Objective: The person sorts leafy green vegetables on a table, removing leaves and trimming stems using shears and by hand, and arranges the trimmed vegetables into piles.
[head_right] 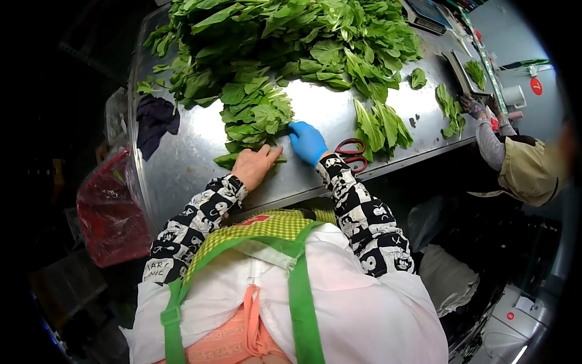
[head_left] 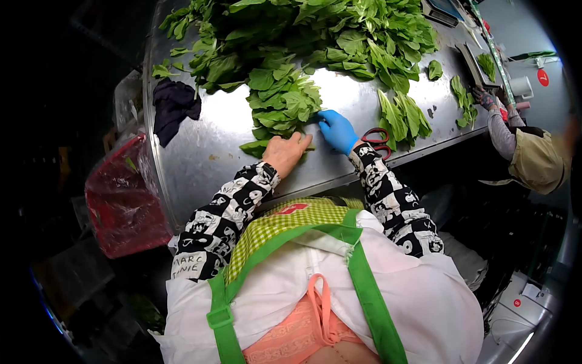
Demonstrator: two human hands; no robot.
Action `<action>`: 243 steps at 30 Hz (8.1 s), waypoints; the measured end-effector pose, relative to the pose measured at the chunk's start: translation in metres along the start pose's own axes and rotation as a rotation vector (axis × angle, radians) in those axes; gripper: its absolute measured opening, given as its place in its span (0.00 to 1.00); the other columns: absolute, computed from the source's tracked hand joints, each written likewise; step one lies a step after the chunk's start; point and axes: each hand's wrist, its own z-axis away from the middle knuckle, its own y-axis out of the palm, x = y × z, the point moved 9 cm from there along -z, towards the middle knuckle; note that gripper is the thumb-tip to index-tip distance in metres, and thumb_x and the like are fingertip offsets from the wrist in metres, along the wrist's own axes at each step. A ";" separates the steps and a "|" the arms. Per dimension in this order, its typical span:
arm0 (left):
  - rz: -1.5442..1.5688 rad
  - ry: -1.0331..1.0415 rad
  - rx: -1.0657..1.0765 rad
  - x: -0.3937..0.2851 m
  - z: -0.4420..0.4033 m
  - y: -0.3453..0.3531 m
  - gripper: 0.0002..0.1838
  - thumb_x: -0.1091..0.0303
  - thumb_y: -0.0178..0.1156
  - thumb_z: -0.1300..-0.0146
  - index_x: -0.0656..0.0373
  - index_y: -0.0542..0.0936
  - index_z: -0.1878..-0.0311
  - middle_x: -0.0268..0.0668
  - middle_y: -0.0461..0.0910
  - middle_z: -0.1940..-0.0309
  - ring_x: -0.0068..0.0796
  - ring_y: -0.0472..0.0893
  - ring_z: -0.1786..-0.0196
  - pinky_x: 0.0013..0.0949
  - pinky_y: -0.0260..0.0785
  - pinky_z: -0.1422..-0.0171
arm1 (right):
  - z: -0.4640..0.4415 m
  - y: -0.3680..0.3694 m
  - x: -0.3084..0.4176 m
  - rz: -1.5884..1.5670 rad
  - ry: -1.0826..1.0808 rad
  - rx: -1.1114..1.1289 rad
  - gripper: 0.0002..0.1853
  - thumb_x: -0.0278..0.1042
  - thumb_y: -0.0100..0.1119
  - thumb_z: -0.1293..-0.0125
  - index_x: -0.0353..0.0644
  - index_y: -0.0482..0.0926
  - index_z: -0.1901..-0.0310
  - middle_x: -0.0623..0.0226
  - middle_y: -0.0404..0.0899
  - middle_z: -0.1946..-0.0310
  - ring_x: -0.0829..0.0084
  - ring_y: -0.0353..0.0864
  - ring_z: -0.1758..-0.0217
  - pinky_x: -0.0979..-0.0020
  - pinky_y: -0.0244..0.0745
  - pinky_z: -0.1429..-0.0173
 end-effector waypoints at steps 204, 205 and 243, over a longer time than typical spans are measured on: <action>0.436 -0.390 -0.575 0.026 0.098 -0.161 0.09 0.76 0.70 0.55 0.58 0.78 0.71 0.36 0.73 0.72 0.35 0.76 0.72 0.33 0.68 0.70 | 0.043 0.006 0.154 -0.589 0.306 0.543 0.13 0.37 0.50 0.31 0.36 0.81 0.60 0.71 0.77 0.72 0.83 0.74 0.71 0.80 0.71 0.65; 0.356 -0.344 -0.597 0.021 0.099 -0.162 0.10 0.77 0.69 0.56 0.58 0.80 0.69 0.36 0.74 0.72 0.35 0.76 0.72 0.33 0.68 0.70 | 0.042 0.009 0.155 -0.571 0.298 0.545 0.13 0.37 0.49 0.31 0.37 0.81 0.59 0.71 0.77 0.73 0.83 0.74 0.72 0.80 0.71 0.66; -0.121 -0.310 -0.458 0.060 0.134 -0.145 0.07 0.75 0.62 0.55 0.55 0.79 0.69 0.34 0.79 0.70 0.31 0.78 0.71 0.33 0.64 0.70 | 0.044 0.109 0.154 -0.639 0.269 0.551 0.13 0.31 0.57 0.40 0.38 0.78 0.54 0.66 0.78 0.69 0.78 0.75 0.68 0.75 0.72 0.64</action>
